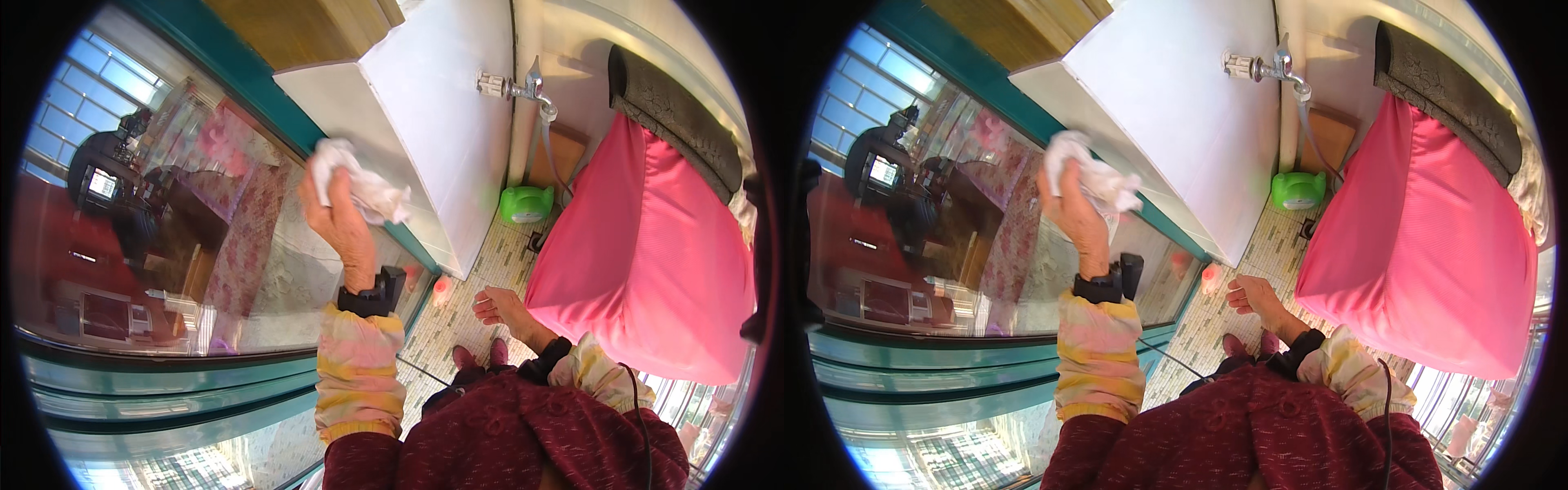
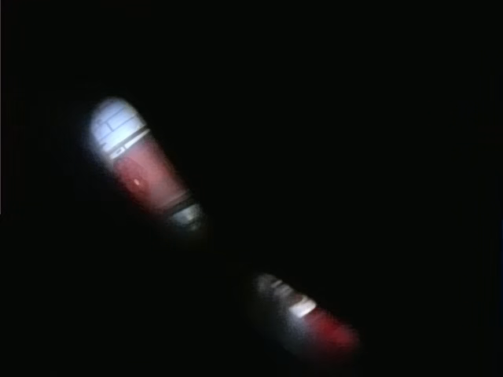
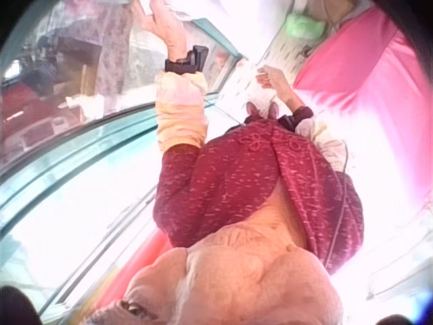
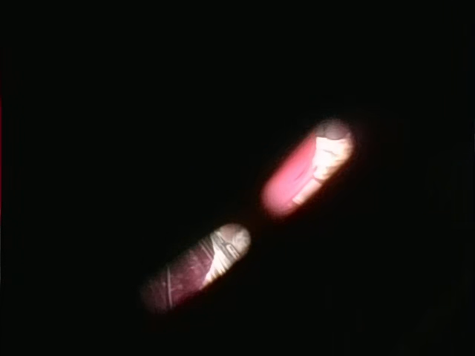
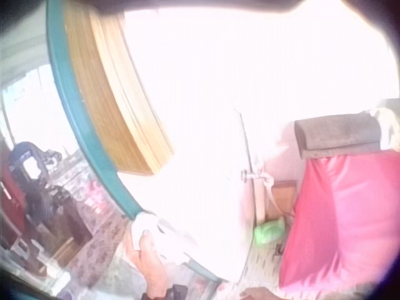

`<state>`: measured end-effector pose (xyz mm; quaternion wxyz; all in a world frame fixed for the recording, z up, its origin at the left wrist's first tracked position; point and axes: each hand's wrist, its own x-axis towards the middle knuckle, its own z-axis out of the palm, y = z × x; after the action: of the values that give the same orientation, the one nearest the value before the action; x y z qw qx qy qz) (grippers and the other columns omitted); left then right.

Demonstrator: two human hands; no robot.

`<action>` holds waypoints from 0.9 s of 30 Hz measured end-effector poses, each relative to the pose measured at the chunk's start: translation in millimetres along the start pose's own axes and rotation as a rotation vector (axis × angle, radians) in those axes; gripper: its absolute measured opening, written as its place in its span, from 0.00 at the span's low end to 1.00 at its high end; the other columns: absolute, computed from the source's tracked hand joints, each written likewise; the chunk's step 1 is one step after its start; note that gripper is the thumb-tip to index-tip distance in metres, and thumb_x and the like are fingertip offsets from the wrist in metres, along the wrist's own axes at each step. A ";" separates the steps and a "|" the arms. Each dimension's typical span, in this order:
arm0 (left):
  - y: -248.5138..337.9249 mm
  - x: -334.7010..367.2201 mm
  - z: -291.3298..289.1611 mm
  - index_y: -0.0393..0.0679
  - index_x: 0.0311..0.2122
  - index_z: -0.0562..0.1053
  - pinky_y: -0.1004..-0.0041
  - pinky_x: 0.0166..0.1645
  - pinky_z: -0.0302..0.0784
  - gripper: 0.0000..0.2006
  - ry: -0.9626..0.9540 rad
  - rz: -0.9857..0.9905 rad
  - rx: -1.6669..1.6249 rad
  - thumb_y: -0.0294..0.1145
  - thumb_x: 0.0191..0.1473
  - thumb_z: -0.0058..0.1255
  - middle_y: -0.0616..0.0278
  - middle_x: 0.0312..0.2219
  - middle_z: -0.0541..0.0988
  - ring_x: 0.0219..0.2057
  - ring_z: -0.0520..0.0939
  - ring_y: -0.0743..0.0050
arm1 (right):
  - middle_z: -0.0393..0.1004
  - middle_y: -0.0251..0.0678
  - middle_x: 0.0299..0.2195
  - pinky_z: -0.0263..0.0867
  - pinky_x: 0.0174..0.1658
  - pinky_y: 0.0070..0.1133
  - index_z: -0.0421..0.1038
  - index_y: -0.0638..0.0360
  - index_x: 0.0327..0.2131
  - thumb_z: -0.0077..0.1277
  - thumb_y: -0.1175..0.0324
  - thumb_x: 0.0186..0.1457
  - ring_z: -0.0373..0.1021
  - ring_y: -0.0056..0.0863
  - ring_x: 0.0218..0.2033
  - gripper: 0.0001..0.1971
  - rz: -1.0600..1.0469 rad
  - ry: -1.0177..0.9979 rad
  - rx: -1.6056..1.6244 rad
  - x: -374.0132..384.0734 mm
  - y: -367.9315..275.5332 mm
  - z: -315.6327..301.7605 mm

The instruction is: The person wipes a metal railing, a pink-covered surface, a white wall section, and a glass door frame using a white cloth. The person moves between these surfaces in sequence, wiping each area with the cloth.

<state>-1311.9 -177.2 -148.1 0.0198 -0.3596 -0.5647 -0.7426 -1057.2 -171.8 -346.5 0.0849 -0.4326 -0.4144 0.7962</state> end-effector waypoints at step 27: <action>8.5 46.5 51.7 0.32 0.53 0.64 0.61 0.49 0.69 0.23 0.140 0.509 0.138 0.30 0.53 0.51 0.43 0.45 0.67 0.46 0.71 0.45 | 0.75 0.43 0.38 0.68 0.42 0.27 0.69 0.64 0.43 0.40 0.55 0.59 0.73 0.34 0.39 0.20 -0.076 0.177 -0.078 -19.1 -34.4 33.6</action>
<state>-1316.2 -118.7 -109.9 0.2694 -0.4355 -0.5027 -0.6964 -1078.7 -178.9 -299.9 0.1344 -0.4883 -0.4519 0.7343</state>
